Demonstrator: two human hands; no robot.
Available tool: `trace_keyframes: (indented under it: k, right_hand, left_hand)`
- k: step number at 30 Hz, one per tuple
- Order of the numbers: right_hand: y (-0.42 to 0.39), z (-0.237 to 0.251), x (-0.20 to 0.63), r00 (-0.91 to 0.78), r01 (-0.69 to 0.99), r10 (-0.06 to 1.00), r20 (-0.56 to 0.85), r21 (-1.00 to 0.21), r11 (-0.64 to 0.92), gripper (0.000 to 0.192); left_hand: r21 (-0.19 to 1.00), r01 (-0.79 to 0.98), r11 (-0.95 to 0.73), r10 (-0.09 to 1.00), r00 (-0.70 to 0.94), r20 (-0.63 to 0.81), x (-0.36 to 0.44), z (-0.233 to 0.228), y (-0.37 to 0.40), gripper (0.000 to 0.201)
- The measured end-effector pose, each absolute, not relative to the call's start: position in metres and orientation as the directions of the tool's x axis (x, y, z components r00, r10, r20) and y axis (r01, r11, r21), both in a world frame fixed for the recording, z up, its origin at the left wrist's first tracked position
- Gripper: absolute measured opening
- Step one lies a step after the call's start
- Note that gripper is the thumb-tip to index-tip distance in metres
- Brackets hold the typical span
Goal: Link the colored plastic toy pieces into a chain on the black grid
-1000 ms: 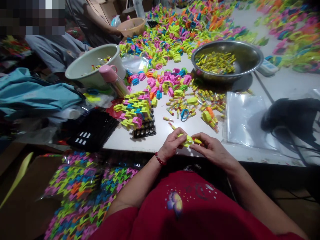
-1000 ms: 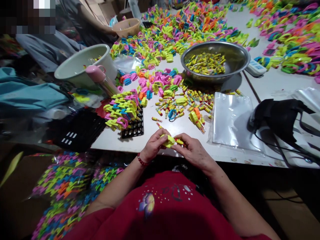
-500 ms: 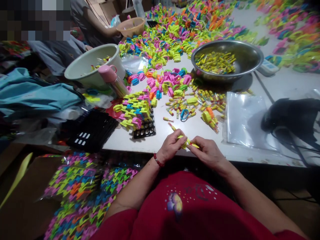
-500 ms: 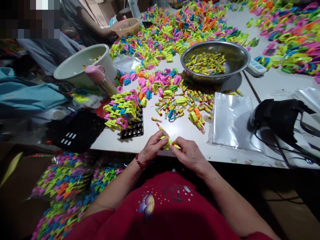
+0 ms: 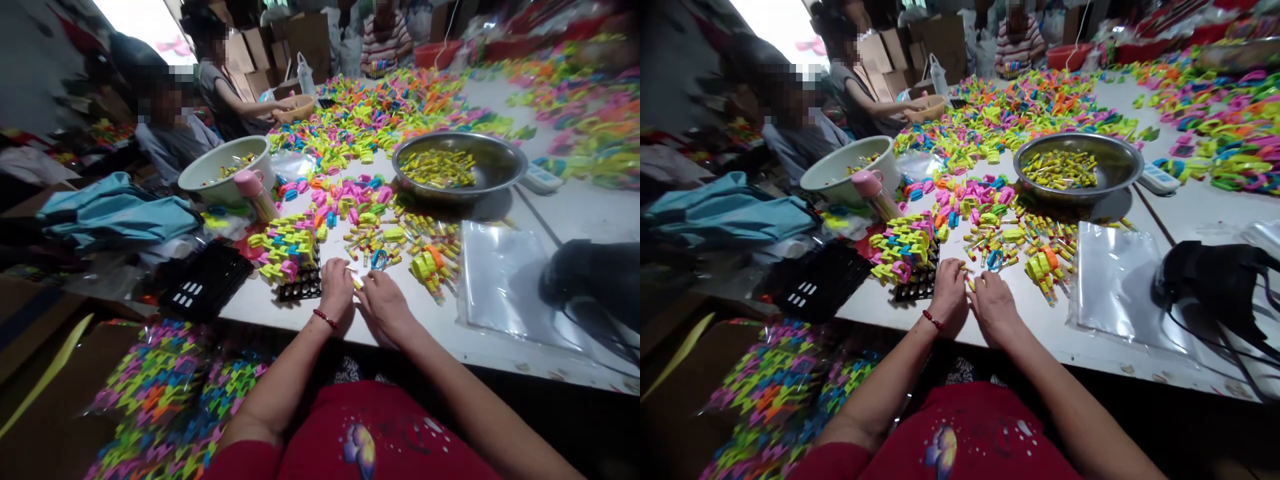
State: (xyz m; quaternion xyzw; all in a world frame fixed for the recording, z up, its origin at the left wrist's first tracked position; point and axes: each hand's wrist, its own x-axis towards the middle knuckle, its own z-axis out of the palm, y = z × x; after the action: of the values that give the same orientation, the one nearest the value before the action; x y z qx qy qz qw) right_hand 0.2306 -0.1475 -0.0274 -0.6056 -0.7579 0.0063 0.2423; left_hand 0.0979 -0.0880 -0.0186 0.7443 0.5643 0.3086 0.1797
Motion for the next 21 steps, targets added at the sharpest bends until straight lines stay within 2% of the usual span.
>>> trace_keyframes:
  k: [2,5,8,11,13,15,17,19,21]
  right_hand:
    - [-0.136,-0.038,0.212,-0.124,0.928,0.938,0.325,-0.295,0.225,0.026]
    - [-0.133,-0.048,0.211,-0.127,0.925,0.936,0.329,-0.3,0.232,0.035]
    - [-0.15,-0.049,0.233,-0.096,0.914,0.95,0.299,-0.352,0.203,0.026]
    - [-0.175,-0.039,0.261,0.03,0.842,0.972,0.234,-0.53,0.101,0.02]
    - [-0.187,-0.03,0.277,0.108,0.726,0.97,0.217,-0.684,0.072,0.02]
    - [-0.195,-0.021,0.29,0.198,0.574,0.961,0.192,-0.818,0.045,0.023]
    - [-0.199,-0.013,0.299,0.261,0.415,0.953,0.156,-0.909,0.036,0.026]
    - [-0.2,-0.005,0.301,0.275,0.265,0.951,0.141,-0.962,0.066,0.027]
    - [-0.2,0.004,0.297,0.236,0.141,0.965,0.118,-0.986,0.086,0.027]
  left_hand:
    - [0.607,0.714,-0.35,0.934,0.218,0.282,0.107,-0.013,-0.079,0.019]
    - [0.54,0.643,-0.543,0.839,0.438,0.323,0.123,-0.003,-0.067,0.018]
    - [0.424,0.597,-0.681,0.721,0.649,0.243,0.138,-0.002,-0.054,0.015]
    - [0.376,0.582,-0.72,0.669,0.727,0.155,0.147,-0.01,-0.04,0.006]
    - [0.391,0.589,-0.707,0.683,0.712,0.162,0.15,-0.015,-0.036,0.007]
    - [0.455,0.599,-0.658,0.735,0.644,0.215,0.149,-0.017,-0.039,0.011]
    - [0.62,0.543,-0.566,0.803,0.535,0.263,0.143,-0.012,-0.05,0.015]
    - [0.802,0.396,-0.446,0.855,0.452,0.253,0.135,-0.002,-0.068,0.022]
    - [0.906,0.259,-0.336,0.878,0.435,0.201,0.125,0.01,-0.09,0.028]
